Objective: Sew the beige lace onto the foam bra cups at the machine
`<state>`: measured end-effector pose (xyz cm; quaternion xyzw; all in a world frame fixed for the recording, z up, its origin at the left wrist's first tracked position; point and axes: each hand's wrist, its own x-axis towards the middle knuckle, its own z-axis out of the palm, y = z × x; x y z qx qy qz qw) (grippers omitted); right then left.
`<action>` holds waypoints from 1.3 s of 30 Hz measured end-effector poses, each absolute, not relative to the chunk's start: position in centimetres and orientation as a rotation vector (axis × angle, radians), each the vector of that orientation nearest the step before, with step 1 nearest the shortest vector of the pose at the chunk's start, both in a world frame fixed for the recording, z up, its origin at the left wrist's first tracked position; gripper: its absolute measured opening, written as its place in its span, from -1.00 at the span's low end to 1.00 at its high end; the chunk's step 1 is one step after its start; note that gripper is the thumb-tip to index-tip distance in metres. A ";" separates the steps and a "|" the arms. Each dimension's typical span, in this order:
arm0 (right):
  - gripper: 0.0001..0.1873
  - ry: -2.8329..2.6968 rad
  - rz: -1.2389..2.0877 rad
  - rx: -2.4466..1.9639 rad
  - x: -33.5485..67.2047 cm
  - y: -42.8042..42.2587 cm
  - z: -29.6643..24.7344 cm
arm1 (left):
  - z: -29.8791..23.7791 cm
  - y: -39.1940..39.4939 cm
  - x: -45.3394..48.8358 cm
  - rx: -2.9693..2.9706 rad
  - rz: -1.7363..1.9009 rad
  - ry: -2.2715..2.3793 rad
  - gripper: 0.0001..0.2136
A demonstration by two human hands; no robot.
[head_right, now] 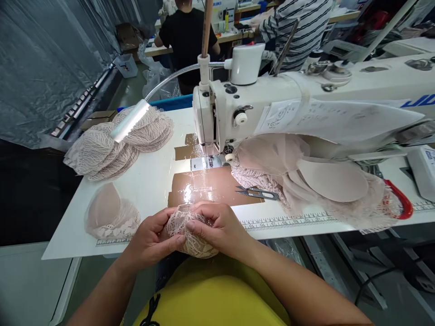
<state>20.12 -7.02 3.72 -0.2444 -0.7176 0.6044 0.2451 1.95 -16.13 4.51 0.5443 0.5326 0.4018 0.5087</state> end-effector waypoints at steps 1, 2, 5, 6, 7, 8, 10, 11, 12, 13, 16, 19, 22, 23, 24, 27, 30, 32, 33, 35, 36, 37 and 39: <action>-0.73 -1.951 1.629 -0.682 20.0 -7.1 3.7 | 4.6 -16.2 1.9 1.325 0.954 1.289 -0.63; -0.74 -1.945 1.613 -0.702 20.0 -7.1 3.7 | 4.6 -16.3 1.8 1.337 0.942 1.299 -0.64; -0.70 -1.946 1.576 -0.782 19.7 -7.4 3.6 | 4.9 -16.2 1.4 1.380 0.938 1.337 -0.65; -0.69 -1.948 1.563 -0.806 19.6 -7.4 3.5 | 4.9 -16.1 1.3 1.392 0.949 1.357 -0.67; -0.69 -1.948 1.549 -0.824 19.5 -7.5 3.4 | 5.0 -16.0 1.3 1.403 0.961 1.376 -0.69; -0.69 -1.945 1.533 -0.838 19.5 -7.6 3.4 | 5.0 -15.9 1.3 1.412 0.969 1.394 -0.73; -0.71 -1.944 1.512 -0.857 19.5 -7.7 3.3 | 5.0 -15.7 1.4 1.429 0.974 1.417 -0.78; -0.72 -1.948 1.508 -0.863 19.5 -7.7 3.3 | 5.0 -15.5 1.4 1.437 0.973 1.422 -0.81; -0.72 -1.953 1.503 -0.870 19.5 -7.7 3.4 | 5.0 -15.4 1.5 1.443 0.971 1.426 -0.83; -0.73 -1.961 1.502 -0.877 19.5 -7.8 3.5 | 5.0 -15.3 1.6 1.448 0.972 1.431 -0.84; -0.73 -1.962 1.511 -0.893 19.5 -7.8 3.7 | 5.0 -14.9 1.9 1.434 0.978 1.436 -0.85; -0.73 -1.946 1.542 -0.884 19.5 -7.7 3.7 | 4.9 -14.7 2.1 1.360 0.983 1.407 -0.82; -0.76 -1.921 1.595 -0.853 19.7 -7.2 3.2 | 4.9 -14.6 2.1 1.234 1.004 1.382 -0.80; -0.77 -1.888 1.626 -0.842 19.8 -7.0 3.1 | 4.8 -14.5 2.1 1.201 1.013 1.377 -0.80; -0.78 -1.839 1.663 -0.831 19.9 -6.7 2.9 | 4.8 -14.5 2.1 1.179 1.023 1.374 -0.80; -0.75 -1.728 1.734 -0.774 20.2 -6.0 2.9 | 4.5 -14.4 2.2 1.173 1.035 1.374 -0.80; -0.76 -1.883 1.653 -0.727 20.3 -5.7 3.5 | 4.2 -14.3 2.4 1.211 1.037 1.363 -0.81; -0.80 -2.006 1.575 -0.740 20.3 -5.7 4.0 | 4.0 -14.2 2.6 1.233 1.041 1.348 -0.81; -0.79 -2.036 1.554 -0.751 20.2 -5.7 4.2 | 4.0 -14.1 2.7 1.239 1.040 1.335 -0.82; -0.76 -2.045 1.549 -0.762 20.2 -5.7 4.5 | 4.0 -14.0 2.7 1.226 1.027 1.264 -0.83; -0.76 -2.032 1.557 -0.764 20.3 -5.7 4.6 | 4.0 -13.9 2.6 1.204 1.016 1.206 -0.83; -0.77 -2.014 1.570 -0.761 20.3 -5.7 4.7 | 4.1 -13.8 2.5 1.173 1.004 1.141 -0.82; -0.77 -1.974 1.604 -0.754 20.5 -5.7 4.8 | 4.2 -13.6 2.3 1.106 0.975 1.040 -0.76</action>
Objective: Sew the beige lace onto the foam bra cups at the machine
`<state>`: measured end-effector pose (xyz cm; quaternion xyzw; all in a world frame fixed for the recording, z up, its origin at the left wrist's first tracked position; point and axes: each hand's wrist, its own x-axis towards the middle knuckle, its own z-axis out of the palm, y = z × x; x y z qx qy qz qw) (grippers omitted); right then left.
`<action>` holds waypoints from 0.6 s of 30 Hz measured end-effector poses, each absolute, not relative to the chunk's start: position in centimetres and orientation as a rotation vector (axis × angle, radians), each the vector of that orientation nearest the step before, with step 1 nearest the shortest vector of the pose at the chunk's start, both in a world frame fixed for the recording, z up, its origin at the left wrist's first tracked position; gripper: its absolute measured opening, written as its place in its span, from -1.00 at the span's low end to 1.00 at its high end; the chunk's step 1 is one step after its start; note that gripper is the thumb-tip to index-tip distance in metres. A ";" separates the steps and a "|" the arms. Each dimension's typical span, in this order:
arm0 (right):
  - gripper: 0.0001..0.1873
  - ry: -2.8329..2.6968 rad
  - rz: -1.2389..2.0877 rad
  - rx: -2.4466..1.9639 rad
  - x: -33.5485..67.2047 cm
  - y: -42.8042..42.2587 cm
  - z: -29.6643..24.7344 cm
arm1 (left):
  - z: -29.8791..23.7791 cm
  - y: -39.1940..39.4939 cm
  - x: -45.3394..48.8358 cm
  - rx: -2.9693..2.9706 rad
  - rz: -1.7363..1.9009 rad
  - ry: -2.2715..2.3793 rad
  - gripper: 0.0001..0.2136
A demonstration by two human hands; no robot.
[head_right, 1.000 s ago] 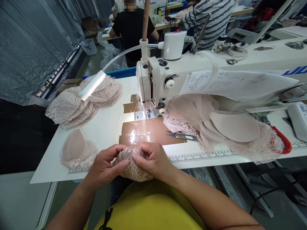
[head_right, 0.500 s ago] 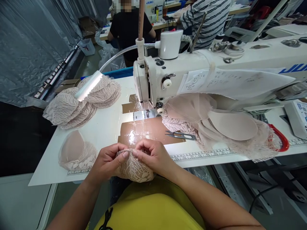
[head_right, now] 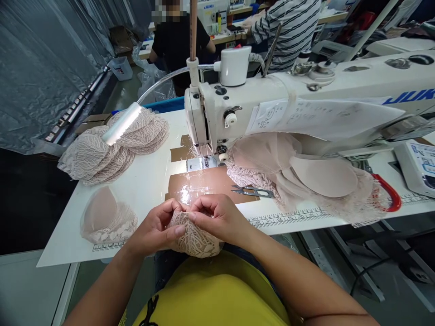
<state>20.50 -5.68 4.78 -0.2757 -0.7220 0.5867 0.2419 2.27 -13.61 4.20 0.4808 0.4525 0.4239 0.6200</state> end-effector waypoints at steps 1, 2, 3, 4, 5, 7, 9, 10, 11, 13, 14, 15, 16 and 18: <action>-0.77 -1.959 1.622 -0.753 20.6 -5.7 4.9 | 4.2 -13.5 2.1 1.085 0.957 1.022 -0.74; -0.78 -1.949 1.638 -0.750 20.7 -5.7 4.9 | 4.3 -13.4 2.0 1.078 0.944 1.025 -0.73; -0.79 -1.947 1.648 -0.748 20.8 -5.7 5.0 | 4.3 -13.3 2.0 1.087 0.935 1.035 -0.74; -0.79 -1.946 1.652 -0.749 20.9 -5.7 5.1 | 4.4 -13.2 2.0 1.106 0.932 1.047 -0.76; -0.80 -1.943 1.654 -0.751 21.0 -5.7 5.2 | 4.4 -13.1 2.0 1.128 0.937 1.059 -0.78; -0.79 -1.920 1.679 -0.748 21.0 -5.6 5.2 | 4.3 -13.0 2.3 1.154 0.968 1.077 -0.80; -0.77 -1.869 1.735 -0.740 21.0 -5.4 5.0 | 3.9 -12.8 2.9 1.102 1.012 1.088 -0.79; -0.77 -1.839 1.775 -0.736 20.9 -5.3 4.8 | 3.6 -12.7 3.3 1.039 1.033 1.088 -0.78; -0.76 -1.810 1.817 -0.731 20.8 -5.2 4.5 | 3.3 -12.6 3.7 0.956 1.049 1.080 -0.76; -0.74 -1.759 1.895 -0.720 20.7 -4.8 4.0 | 2.8 -12.4 4.1 0.764 1.072 1.056 -0.73; -0.73 -1.741 1.915 -0.716 20.7 -4.6 3.8 | 2.8 -12.2 4.1 0.680 1.089 1.056 -0.71; -0.73 -1.728 1.914 -0.725 20.8 -4.3 3.7 | 3.0 -12.1 3.8 0.620 1.116 1.073 -0.69; -0.74 -1.720 1.890 -0.753 21.1 -4.0 3.7 | 3.4 -12.1 3.3 0.590 1.156 1.109 -0.69; -0.75 -1.727 1.787 -0.862 22.0 -3.3 3.9 | 4.9 -11.9 1.5 0.632 1.273 1.257 -0.71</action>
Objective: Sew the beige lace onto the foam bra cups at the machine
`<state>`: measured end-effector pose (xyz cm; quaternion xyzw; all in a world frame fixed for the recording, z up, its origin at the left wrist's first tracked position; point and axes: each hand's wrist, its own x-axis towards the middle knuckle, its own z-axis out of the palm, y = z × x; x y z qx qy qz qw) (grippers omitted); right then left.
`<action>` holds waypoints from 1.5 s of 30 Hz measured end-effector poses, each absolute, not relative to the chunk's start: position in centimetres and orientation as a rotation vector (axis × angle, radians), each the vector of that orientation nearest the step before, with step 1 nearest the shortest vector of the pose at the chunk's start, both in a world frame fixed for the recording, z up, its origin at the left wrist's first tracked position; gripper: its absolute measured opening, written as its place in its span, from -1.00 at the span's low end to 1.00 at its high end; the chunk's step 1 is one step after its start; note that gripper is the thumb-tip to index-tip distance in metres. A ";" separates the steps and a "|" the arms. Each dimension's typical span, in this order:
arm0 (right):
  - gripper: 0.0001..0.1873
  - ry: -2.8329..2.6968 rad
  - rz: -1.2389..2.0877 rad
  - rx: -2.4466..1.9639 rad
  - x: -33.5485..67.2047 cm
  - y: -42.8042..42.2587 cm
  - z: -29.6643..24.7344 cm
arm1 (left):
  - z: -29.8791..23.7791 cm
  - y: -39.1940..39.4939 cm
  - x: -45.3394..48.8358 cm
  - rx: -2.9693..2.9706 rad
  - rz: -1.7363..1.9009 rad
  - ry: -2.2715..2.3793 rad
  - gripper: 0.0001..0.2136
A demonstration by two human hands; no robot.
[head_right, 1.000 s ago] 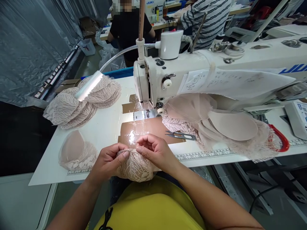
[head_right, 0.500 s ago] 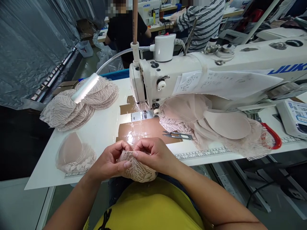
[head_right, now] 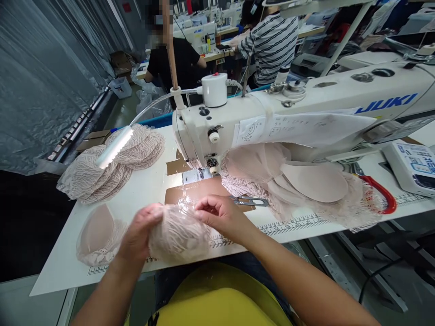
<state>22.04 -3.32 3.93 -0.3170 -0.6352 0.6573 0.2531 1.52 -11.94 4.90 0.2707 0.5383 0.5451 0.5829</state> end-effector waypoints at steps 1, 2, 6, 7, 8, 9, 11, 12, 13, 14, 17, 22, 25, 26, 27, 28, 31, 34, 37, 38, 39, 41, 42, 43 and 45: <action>-0.76 -1.732 1.718 -0.930 22.7 -2.9 4.1 | 5.8 -11.9 0.4 0.703 1.341 1.371 -0.73; -0.76 -1.737 1.648 -0.995 23.5 -2.5 4.3 | 6.8 -11.7 -0.6 0.800 1.415 1.534 -0.75; -0.79 -1.804 1.432 -1.111 25.8 -1.2 4.9 | 8.4 -9.3 -2.1 1.615 1.365 2.167 -0.80; -0.80 -1.850 1.385 -1.117 25.9 -1.0 5.1 | 8.0 -8.2 -1.5 1.875 1.177 2.203 -0.78; -0.81 -1.909 1.337 -1.116 25.8 -0.7 5.3 | 7.3 -7.0 -0.6 2.119 0.987 2.194 -0.74; -0.82 -1.977 1.288 -1.111 25.6 -0.4 5.6 | 6.4 -5.8 0.6 2.288 0.764 2.222 -0.74; -0.83 -2.126 1.191 -1.096 24.7 0.3 6.0 | 4.4 -3.9 3.5 2.468 0.213 2.146 -0.77; -0.81 -2.207 1.139 -1.090 24.1 0.6 6.1 | 3.4 -3.3 4.9 2.482 0.140 2.109 -0.77; -0.79 -2.287 1.083 -1.086 23.5 1.0 6.0 | 2.7 -3.1 6.2 2.495 0.095 2.076 -0.79; -0.77 -2.364 1.018 -1.085 23.0 1.3 5.9 | 2.2 -3.1 7.2 2.503 0.064 2.047 -0.81; -0.73 -2.570 0.820 -1.081 21.8 1.9 4.7 | 1.9 -4.1 8.7 2.481 0.060 2.016 -0.81; -0.78 -2.870 0.458 -1.103 21.0 1.4 2.9 | 4.8 -5.0 6.2 2.350 0.165 1.732 -0.75; -0.77 -2.937 0.267 -1.070 20.9 1.0 2.7 | 5.8 -4.5 4.1 2.123 0.428 1.415 -0.72; -0.77 -2.938 0.231 -1.070 20.8 1.0 2.7 | 5.6 -4.3 3.7 2.098 0.510 1.396 -0.74; -0.76 -2.931 0.205 -1.082 20.7 1.0 2.7 | 5.1 -4.1 3.4 2.111 0.579 1.417 -0.76; -0.74 -2.920 0.186 -1.101 20.7 1.0 2.7 | 4.4 -4.0 3.2 2.157 0.623 1.461 -0.77; -0.71 -2.884 0.171 -1.155 20.4 1.0 2.7 | 1.7 -3.4 3.1 2.351 0.622 1.583 -0.72; -0.66 -2.855 0.183 -1.197 20.1 1.2 2.7 | 0.0 -2.7 2.8 2.480 0.595 1.621 -0.69; -0.62 -2.843 0.189 -1.245 19.7 1.5 2.8 | -0.3 -1.8 2.1 2.524 0.577 1.595 -0.69; -0.62 -2.841 0.188 -1.258 19.6 1.6 2.8 | -0.2 -1.5 1.8 2.525 0.567 1.582 -0.69; -0.62 -2.837 0.187 -1.273 19.5 1.7 2.8 | -0.1 -1.2 1.6 2.523 0.563 1.569 -0.69; -0.62 -2.829 0.193 -1.299 19.3 1.9 2.8 | 0.1 -0.7 1.3 2.526 0.560 1.539 -0.69; -0.61 -2.826 0.196 -1.307 19.3 2.0 2.8 | 0.1 -0.5 1.2 2.532 0.560 1.522 -0.70; -0.61 -2.823 0.198 -1.308 19.2 2.0 2.7 | 0.1 -0.4 1.2 2.539 0.561 1.506 -0.70; -0.61 -2.813 0.191 -1.299 19.2 2.0 2.6 | 0.2 -0.2 1.0 2.556 0.571 1.483 -0.71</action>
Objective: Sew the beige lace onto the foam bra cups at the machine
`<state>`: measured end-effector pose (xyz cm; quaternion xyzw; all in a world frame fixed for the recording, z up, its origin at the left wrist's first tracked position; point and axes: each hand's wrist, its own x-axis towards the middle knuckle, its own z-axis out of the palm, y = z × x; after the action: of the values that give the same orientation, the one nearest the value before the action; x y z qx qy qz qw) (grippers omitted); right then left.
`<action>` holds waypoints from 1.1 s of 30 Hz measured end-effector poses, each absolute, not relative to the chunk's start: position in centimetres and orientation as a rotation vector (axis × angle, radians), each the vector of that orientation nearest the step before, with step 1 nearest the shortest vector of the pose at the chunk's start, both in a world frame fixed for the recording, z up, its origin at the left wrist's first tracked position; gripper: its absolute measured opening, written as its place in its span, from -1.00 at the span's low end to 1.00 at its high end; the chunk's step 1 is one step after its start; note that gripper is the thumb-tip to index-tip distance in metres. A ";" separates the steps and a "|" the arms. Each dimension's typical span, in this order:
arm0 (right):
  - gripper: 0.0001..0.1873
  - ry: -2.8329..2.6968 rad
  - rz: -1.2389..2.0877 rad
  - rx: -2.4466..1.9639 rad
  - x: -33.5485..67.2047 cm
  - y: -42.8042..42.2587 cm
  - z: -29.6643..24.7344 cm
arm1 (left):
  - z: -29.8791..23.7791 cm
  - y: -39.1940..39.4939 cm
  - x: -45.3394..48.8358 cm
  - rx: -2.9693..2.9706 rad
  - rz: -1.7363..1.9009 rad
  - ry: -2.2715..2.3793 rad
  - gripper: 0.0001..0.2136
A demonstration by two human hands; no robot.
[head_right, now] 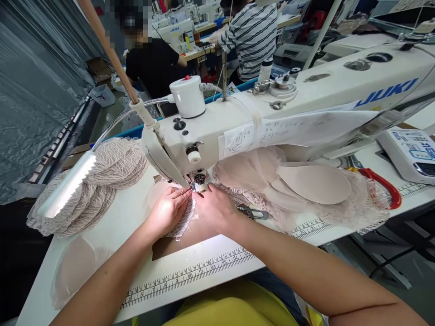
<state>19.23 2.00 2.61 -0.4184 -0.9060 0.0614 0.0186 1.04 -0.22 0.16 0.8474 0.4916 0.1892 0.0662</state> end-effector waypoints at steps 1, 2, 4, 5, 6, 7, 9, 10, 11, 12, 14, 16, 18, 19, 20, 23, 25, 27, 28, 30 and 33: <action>-0.62 -2.810 0.185 -1.290 19.3 2.0 2.5 | 0.2 -0.2 1.0 2.560 0.571 1.476 -0.71; -0.62 -2.810 0.178 -1.279 19.3 1.9 2.5 | 0.2 -0.1 1.0 2.560 0.573 1.474 -0.71; -0.63 -2.821 0.171 -1.252 19.4 1.9 2.4 | 0.3 0.0 0.9 2.553 0.576 1.473 -0.71; -0.62 -2.829 0.170 -1.242 19.4 1.9 2.3 | 0.4 0.0 0.8 2.548 0.579 1.472 -0.71; -0.62 -2.834 0.170 -1.234 19.4 1.8 2.3 | 0.5 0.1 0.8 2.541 0.581 1.471 -0.70; -0.61 -2.835 0.170 -1.231 19.4 1.8 2.3 | 0.6 0.2 0.7 2.535 0.582 1.473 -0.70; -0.60 -2.831 0.170 -1.230 19.5 1.8 2.3 | 0.7 0.4 0.7 2.528 0.570 1.488 -0.69; -0.60 -2.826 0.169 -1.231 19.5 1.7 2.4 | 0.6 0.4 0.6 2.528 0.556 1.502 -0.69; -0.60 -2.821 0.167 -1.228 19.5 1.7 2.4 | 0.6 0.5 0.6 2.530 0.540 1.519 -0.69; -0.59 -2.813 0.163 -1.226 19.5 1.7 2.3 | 0.5 0.5 0.6 2.533 0.527 1.538 -0.69; -0.58 -2.794 0.167 -1.216 19.6 1.7 2.3 | 0.3 0.4 0.7 2.539 0.515 1.583 -0.68; -0.56 -2.776 0.176 -1.199 19.7 1.7 2.1 | 0.0 0.1 0.6 2.548 0.521 1.628 -0.68; -0.55 -2.761 0.174 -1.178 19.8 1.7 1.9 | -0.1 -0.1 0.6 2.571 0.519 1.672 -0.66; -0.55 -2.755 0.167 -1.168 19.9 1.7 1.7 | -0.2 -0.3 0.5 2.586 0.507 1.692 -0.65; -0.56 -2.749 0.155 -1.160 19.9 1.7 1.6 | -0.3 -0.4 0.5 2.600 0.488 1.712 -0.64; -0.60 -2.728 0.114 -1.148 19.9 1.6 1.2 | -0.3 -0.6 0.5 2.615 0.410 1.770 -0.62; -0.60 -2.712 0.084 -1.142 19.9 1.5 0.9 | 0.1 -0.8 0.7 2.592 0.352 1.834 -0.62; -0.59 -2.695 0.051 -1.131 20.1 1.4 0.6 | 0.8 -1.5 0.7 2.534 0.287 1.916 -0.62; -0.59 -2.685 0.036 -1.121 20.2 1.4 0.3 | 1.4 -2.0 0.7 2.496 0.255 1.942 -0.63; -0.59 -2.672 0.027 -1.091 20.4 1.6 -0.2 | 2.8 -3.5 0.1 2.418 0.216 1.931 -0.65; -0.61 -2.664 0.014 -1.028 20.6 2.0 -1.0 | 4.9 -7.1 -2.1 2.331 0.272 1.919 -0.66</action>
<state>20.59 1.97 -0.95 -0.3565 -0.9233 0.0050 0.1426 -2.05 -7.13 4.93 0.7678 0.6320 0.0896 0.0551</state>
